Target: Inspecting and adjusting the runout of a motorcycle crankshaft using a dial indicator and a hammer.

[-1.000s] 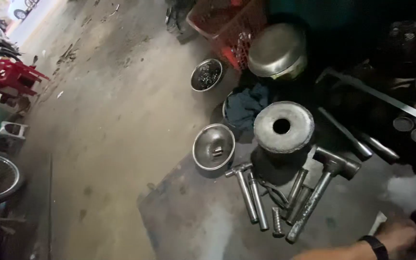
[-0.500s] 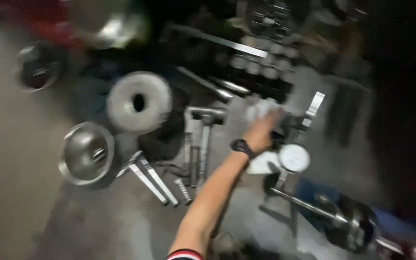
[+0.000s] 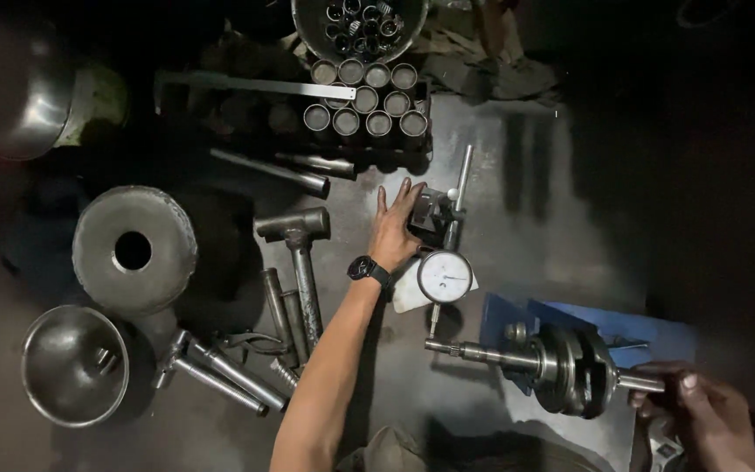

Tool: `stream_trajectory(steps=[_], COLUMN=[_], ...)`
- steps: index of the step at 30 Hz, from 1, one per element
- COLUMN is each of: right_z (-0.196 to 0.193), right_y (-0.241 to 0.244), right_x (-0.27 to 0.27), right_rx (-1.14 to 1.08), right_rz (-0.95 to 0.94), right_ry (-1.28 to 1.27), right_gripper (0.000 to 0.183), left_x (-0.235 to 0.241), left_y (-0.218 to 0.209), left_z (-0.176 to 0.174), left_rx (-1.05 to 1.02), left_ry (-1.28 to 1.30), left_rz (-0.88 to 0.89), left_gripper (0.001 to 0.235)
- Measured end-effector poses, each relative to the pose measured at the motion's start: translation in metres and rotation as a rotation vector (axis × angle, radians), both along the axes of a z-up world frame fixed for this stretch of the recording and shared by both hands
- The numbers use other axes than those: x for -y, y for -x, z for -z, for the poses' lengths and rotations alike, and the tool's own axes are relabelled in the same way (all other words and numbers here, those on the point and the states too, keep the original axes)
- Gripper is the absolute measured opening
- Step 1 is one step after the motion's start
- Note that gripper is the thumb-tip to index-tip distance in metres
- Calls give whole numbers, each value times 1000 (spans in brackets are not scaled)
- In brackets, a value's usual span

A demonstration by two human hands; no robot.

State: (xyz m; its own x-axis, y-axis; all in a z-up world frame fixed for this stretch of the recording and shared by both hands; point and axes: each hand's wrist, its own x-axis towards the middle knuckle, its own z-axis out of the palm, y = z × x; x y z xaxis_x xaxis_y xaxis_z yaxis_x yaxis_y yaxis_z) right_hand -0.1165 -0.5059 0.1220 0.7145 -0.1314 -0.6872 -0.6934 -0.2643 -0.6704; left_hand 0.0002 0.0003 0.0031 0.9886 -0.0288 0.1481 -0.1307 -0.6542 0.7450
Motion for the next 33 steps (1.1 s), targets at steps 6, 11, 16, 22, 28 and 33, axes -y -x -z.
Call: stream_trajectory(steps=[6, 11, 16, 22, 28, 33], right_z=[26, 28, 48, 35, -7, 6], right_y=[-1, -2, 1, -6, -14, -10], right_x=[25, 27, 40, 30, -4, 8], right_rx=[-96, -49, -99, -93, -147, -125], right_rz=[-158, -198, -55, -258, -173, -54], right_ry=[144, 169, 131, 483, 357, 188], right_gripper=[60, 67, 46, 36, 41, 42], left_x=[1, 0, -2, -3, -3, -3], left_y=[-1, 1, 0, 1, 0, 1], left_z=[-2, 1, 3, -2, -7, 11], left_rx=[-17, -15, 16, 41, -1, -4], left_ry=[24, 30, 26, 47, 34, 27], left_rz=[-11, -36, -39, -17, -15, -29], left_gripper=[99, 95, 94, 95, 100, 97])
